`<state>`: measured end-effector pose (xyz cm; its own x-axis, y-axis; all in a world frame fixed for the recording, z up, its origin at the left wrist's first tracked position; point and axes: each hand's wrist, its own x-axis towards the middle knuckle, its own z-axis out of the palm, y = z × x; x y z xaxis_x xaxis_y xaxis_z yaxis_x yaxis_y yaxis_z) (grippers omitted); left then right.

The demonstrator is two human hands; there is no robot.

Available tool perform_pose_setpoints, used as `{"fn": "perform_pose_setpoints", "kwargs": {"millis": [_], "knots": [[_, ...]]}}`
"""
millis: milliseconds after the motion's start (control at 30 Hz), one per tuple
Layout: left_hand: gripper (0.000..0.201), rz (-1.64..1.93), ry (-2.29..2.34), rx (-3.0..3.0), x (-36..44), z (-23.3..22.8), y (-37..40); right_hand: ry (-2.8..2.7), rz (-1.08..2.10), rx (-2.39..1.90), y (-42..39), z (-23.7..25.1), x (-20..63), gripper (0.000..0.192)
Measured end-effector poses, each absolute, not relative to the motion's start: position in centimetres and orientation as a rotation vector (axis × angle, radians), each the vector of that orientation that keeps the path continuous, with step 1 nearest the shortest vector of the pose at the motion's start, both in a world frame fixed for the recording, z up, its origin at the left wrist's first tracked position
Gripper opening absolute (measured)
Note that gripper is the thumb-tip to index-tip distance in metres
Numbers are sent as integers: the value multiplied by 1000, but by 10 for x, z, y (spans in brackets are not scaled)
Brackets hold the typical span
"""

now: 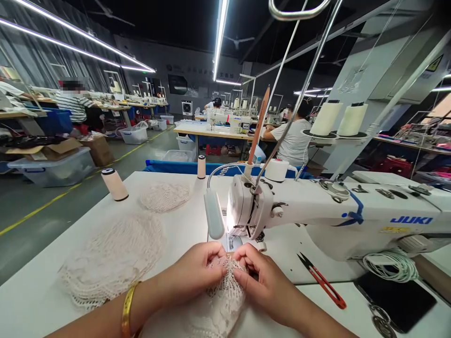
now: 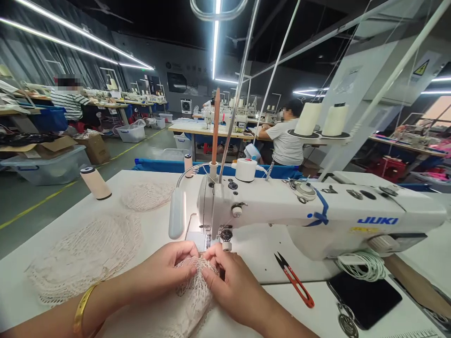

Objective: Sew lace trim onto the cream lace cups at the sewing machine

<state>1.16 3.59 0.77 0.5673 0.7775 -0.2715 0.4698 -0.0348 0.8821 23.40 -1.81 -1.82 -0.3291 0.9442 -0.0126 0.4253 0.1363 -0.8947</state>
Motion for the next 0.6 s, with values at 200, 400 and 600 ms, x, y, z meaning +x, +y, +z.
{"fn": "perform_pose_setpoints", "kwargs": {"millis": [200, 400, 600], "knots": [[38, 423, 949, 1755, 14, 2, 32, -1832, 1075, -1325, -20, -23, 232, 34], [38, 436, 911, 1758, 16, 0, 28, -1806, 1032, -1285, -18, -23, 229, 32], [27, 599, 1023, 1903, 18, -9, 26, -1858, 883, -1282, -18, -30, 227, 27]]}}
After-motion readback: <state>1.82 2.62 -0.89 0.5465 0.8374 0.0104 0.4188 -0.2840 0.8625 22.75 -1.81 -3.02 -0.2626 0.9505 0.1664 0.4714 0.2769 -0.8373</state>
